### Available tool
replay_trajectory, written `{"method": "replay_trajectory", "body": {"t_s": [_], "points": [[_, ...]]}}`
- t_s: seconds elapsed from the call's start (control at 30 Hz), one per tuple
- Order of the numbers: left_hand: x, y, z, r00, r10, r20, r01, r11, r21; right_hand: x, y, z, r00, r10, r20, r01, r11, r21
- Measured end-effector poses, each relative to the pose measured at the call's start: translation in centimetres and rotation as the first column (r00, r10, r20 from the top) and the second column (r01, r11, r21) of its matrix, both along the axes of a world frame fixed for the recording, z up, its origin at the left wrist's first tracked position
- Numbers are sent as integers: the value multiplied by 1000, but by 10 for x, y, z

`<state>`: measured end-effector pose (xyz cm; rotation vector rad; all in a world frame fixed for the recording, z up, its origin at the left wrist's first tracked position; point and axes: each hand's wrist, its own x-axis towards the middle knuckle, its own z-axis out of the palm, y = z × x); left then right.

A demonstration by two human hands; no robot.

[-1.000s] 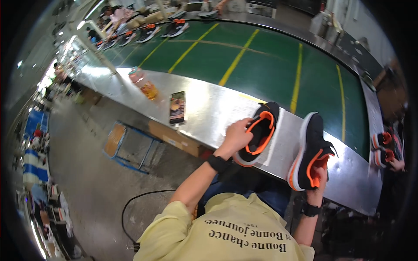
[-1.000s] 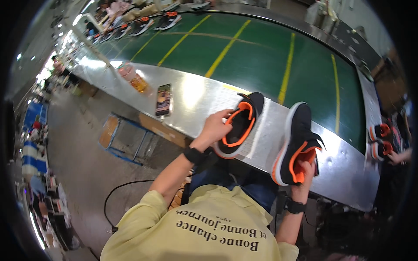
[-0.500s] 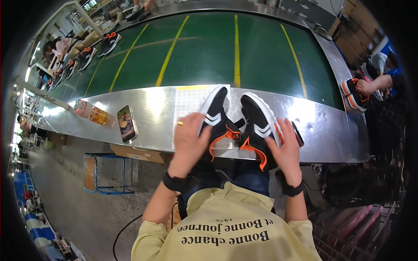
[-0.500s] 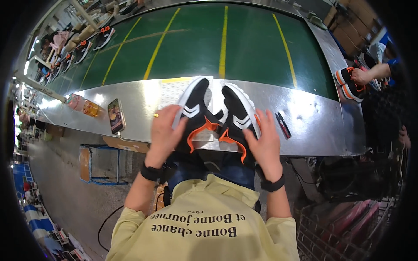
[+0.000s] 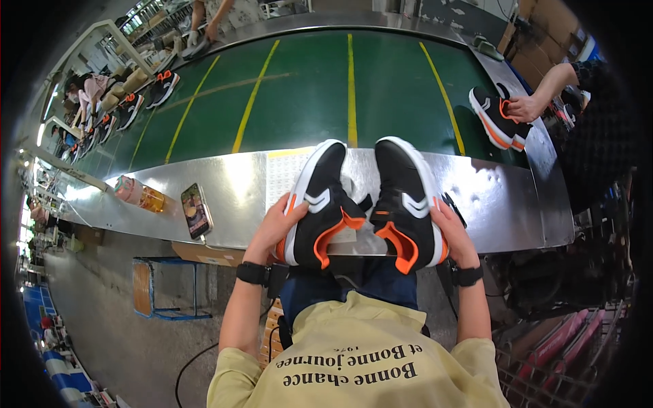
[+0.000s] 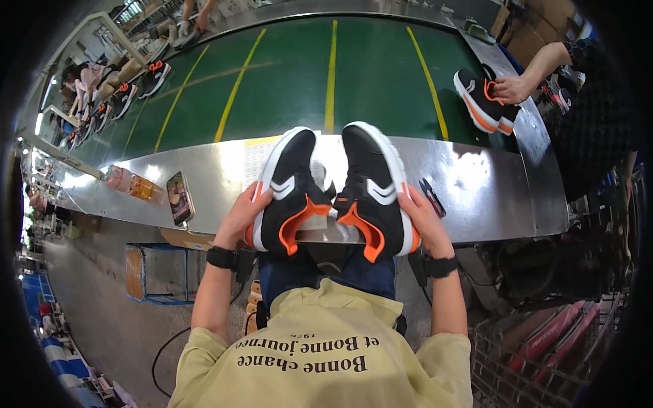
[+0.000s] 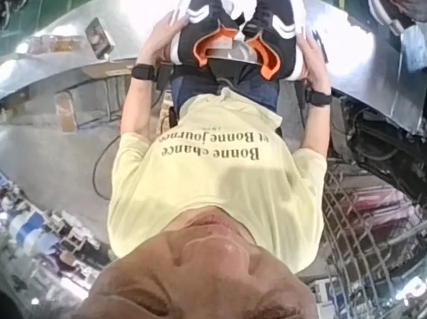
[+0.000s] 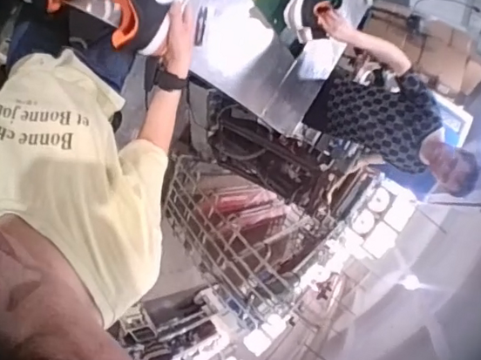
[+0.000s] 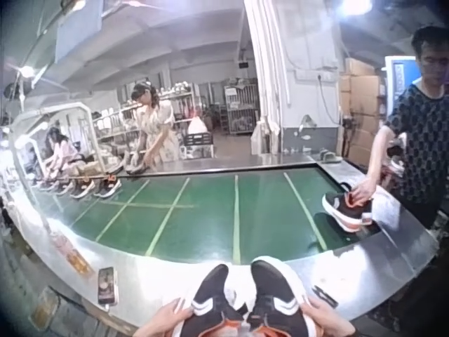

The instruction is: Checking shoes for quality and marking a production list in a shoe factory.

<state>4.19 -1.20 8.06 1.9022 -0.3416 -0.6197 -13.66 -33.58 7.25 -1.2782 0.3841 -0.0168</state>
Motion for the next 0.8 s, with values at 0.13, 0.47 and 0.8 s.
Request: {"method": "replay_trajectory", "body": {"t_s": [0.13, 0.47, 0.8], "points": [[-18, 4, -9, 898, -183, -401, -103, 798, -594, -12, 7, -20, 978, -140, 153, 68, 914, 401], [-52, -19, 11, 795, -401, -455, -83, 671, -736, -15, 31, -103, 976, -142, 167, -35, 652, 757], [-59, -9, -36, 703, -444, -556, -178, 647, -742, -18, 59, -58, 886, 9, 464, -459, 168, 872]]}}
